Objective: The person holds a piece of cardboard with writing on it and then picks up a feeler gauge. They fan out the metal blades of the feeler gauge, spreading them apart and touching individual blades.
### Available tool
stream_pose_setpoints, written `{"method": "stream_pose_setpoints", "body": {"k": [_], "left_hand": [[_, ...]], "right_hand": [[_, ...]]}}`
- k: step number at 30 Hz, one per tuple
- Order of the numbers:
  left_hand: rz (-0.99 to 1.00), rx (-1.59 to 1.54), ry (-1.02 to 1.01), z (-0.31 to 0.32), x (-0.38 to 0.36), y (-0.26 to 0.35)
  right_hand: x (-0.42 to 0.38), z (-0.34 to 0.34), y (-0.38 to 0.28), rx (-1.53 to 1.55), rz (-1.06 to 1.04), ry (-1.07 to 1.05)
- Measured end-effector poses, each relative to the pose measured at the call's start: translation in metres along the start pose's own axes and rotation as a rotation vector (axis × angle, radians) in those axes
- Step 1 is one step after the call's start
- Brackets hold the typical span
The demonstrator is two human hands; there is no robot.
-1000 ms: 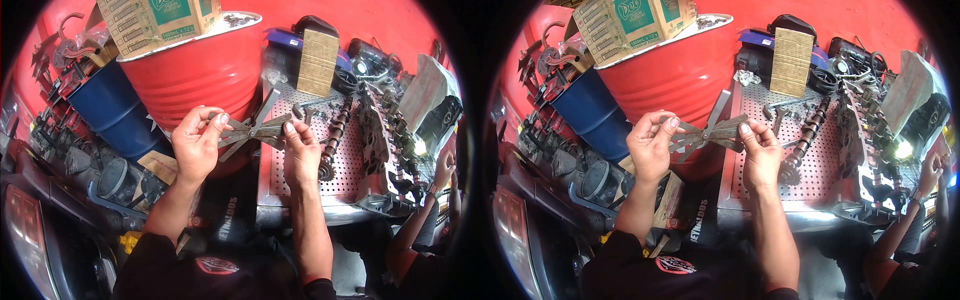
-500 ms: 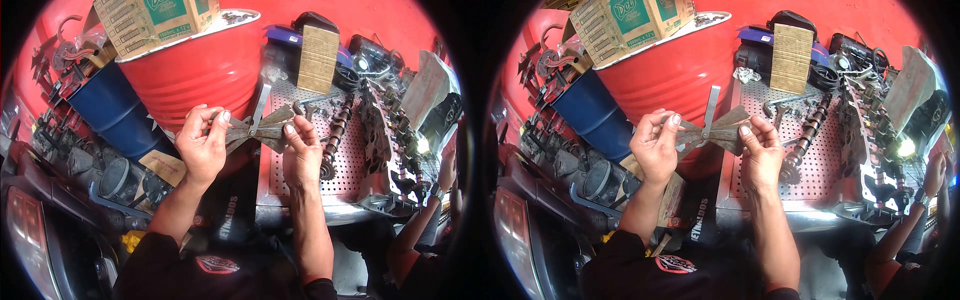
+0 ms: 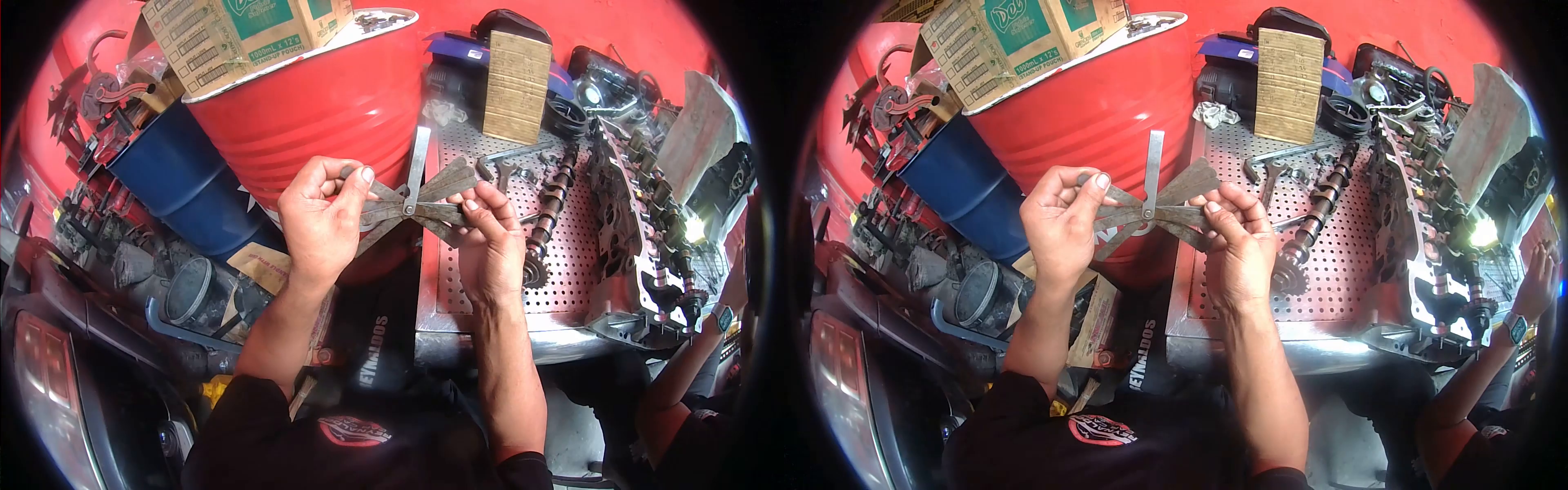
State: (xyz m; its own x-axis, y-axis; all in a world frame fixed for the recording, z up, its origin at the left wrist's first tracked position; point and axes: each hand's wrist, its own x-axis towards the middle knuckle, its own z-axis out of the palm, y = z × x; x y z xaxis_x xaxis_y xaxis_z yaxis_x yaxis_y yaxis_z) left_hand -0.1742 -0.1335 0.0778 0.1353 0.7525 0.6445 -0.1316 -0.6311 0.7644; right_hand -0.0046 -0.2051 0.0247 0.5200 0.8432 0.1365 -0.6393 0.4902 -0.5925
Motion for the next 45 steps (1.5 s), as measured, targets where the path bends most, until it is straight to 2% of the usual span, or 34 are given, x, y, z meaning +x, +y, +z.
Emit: {"method": "stream_pose_setpoints", "body": {"k": [2,5,12,17,21,26,30,33,35,39,42,45], "left_hand": [[0.034,0.017,0.012,0.0,0.0,0.0],[0.123,-0.018,0.064,0.003,-0.003,0.0],[0.13,-0.04,0.102,-0.001,-0.011,-0.012],[0.109,-0.086,0.141,-0.001,-0.011,-0.017],[0.018,-0.199,0.133,-0.005,-0.013,-0.021],[0.033,-0.166,0.178,-0.005,-0.022,-0.027],[0.018,-0.118,0.141,-0.006,-0.019,-0.016],[-0.021,-0.125,0.136,-0.006,-0.016,-0.012],[-0.04,-0.143,0.149,-0.004,-0.016,-0.012],[0.047,-0.125,0.158,0.004,-0.018,-0.012],[0.07,-0.115,0.143,0.013,-0.023,-0.009],[0.075,-0.005,0.037,0.009,-0.022,-0.016]], "right_hand": [[-0.004,0.011,-0.002,0.005,-0.018,0.031],[-0.003,0.004,0.002,-0.021,0.152,0.073],[-0.002,0.002,0.005,0.004,0.051,0.026],[-0.005,0.005,0.007,-0.123,-0.017,0.004],[-0.007,0.006,0.005,-0.235,-0.045,0.021],[-0.01,0.009,0.003,-0.199,-0.049,-0.046],[-0.009,0.011,0.0,-0.107,-0.048,-0.082],[-0.01,0.017,-0.001,-0.021,0.004,0.03],[-0.005,0.005,0.005,-0.005,0.068,0.011],[-0.009,0.01,-0.001,-0.018,0.255,0.037],[-0.011,0.015,-0.001,-0.145,0.201,0.093],[-0.008,0.006,0.007,-0.181,0.073,0.073]]}}
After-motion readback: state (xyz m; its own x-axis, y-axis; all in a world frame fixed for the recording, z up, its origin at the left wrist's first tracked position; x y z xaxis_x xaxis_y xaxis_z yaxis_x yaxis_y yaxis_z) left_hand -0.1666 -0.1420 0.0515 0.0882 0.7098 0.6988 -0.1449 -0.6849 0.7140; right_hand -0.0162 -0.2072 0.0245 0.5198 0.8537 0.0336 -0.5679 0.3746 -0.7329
